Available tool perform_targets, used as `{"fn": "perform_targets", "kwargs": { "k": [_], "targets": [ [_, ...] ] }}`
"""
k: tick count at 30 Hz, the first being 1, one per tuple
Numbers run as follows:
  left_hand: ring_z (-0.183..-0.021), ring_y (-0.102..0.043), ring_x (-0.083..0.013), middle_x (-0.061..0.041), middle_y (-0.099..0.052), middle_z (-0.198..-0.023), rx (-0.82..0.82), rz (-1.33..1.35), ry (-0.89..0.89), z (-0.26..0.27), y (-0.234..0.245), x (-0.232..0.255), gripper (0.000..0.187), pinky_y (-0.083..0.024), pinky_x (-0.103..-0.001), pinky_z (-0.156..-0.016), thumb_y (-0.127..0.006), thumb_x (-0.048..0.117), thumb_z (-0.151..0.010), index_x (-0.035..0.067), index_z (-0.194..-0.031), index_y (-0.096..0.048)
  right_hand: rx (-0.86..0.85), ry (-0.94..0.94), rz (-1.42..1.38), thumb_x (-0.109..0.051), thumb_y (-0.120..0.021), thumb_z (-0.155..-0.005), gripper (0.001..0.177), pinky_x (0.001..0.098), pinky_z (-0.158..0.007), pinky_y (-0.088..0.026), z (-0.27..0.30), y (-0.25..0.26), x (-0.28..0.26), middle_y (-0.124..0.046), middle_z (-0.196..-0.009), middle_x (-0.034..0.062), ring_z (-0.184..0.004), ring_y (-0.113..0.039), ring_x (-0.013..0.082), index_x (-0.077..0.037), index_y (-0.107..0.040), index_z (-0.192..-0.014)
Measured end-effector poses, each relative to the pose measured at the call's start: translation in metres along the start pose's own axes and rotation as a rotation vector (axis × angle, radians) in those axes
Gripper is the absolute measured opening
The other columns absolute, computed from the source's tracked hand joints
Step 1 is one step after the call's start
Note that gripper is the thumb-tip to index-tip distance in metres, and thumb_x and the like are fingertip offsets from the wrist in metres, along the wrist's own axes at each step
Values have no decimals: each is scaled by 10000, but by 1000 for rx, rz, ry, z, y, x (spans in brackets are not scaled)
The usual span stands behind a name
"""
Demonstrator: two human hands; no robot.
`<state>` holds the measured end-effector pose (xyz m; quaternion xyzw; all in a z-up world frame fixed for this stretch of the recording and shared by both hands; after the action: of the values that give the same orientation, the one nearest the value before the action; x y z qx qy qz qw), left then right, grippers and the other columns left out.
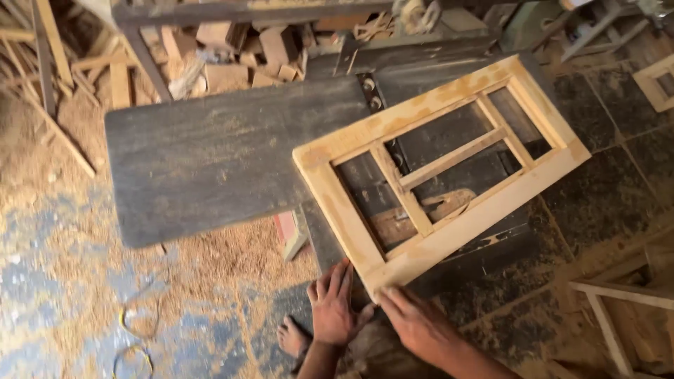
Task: The recorder is sanding and inspecting a wooden window frame in a workshop environment.
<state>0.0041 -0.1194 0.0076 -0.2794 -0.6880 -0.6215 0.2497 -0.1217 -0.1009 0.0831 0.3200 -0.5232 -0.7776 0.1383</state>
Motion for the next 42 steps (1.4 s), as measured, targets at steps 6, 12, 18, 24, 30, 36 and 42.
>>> {"fn": "perform_targets", "kwargs": {
  "k": [6, 12, 18, 24, 30, 36, 42],
  "targets": [
    [-1354, -419, -353, -76, -432, -1554, 94, 24, -59, 21, 10, 13, 1005, -298, -604, -1089, -822, 557, -690, 74, -1496, -463, -52, 175, 86, -71, -542, -927, 433, 475, -1045, -444, 15, -19, 14, -607, -1356, 227, -1309, -514, 406, 67, -614, -1332],
    [-1301, -435, -359, -78, -444, -1568, 20, 37, -2, 25, 2, 8, 984, -303, -591, -1059, -822, 545, -652, 58, -1443, -494, 163, -165, 213, -35, -578, -871, 240, 471, -1028, -512, -3, -67, 104, -633, -1225, 266, -1164, -611, 421, 42, -660, -1083],
    [-1302, -447, -357, -91, -471, -1512, 138, 19, -90, 15, 13, 11, 941, -314, -578, -1052, -810, 529, -663, 56, -1426, -527, -14, -184, -251, 42, -527, -835, 324, 448, -970, -525, -7, -26, 1, -659, -1182, 218, -1130, -605, 397, 23, -656, -1131],
    [-1328, -446, -354, -94, -480, -1522, 121, 28, -86, 20, 12, 12, 947, -319, -564, -1064, -792, 573, -708, 38, -1439, -517, 234, 226, 188, 13, -585, -793, 478, 454, -1051, -464, -26, 15, -18, -633, -1280, 214, -1198, -568, 390, 55, -656, -1264],
    [-1308, -443, -351, -107, -483, -1494, 173, -18, -96, 17, 15, 17, 980, -314, -571, -1059, -785, 628, -713, 24, -1432, -509, 78, 155, 168, 25, -515, -964, 433, 363, -1185, -435, -19, -47, 38, -628, -1383, 145, -1358, -526, 302, -29, -650, -1372],
    [-1331, -422, -345, -81, -461, -1522, 74, 13, -67, 23, 19, 13, 964, -314, -581, -1061, -770, 620, -716, 41, -1440, -504, 206, 292, 193, -89, -602, -841, 479, 448, -1129, -406, -1, -34, 27, -609, -1331, 163, -1284, -507, 373, 11, -625, -1309],
    [-1321, -405, -361, -68, -439, -1549, -33, -16, 8, 31, 1, 7, 949, -302, -604, -1068, -799, 583, -714, 63, -1449, -499, 316, 240, 323, -81, -578, -854, 499, 439, -1023, -492, 0, 11, -14, -627, -1313, 212, -1205, -596, 363, 69, -575, -1330]
  ]
}}
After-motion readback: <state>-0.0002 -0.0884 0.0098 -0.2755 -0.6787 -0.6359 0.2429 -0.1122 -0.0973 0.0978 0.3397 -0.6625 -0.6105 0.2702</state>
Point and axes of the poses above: each hand's wrist, its own z-axis away from the middle knuckle, its own y-axis out of the back of the hand, x = y × z, the point moved 10 cm from there along -z, towards the middle knuckle
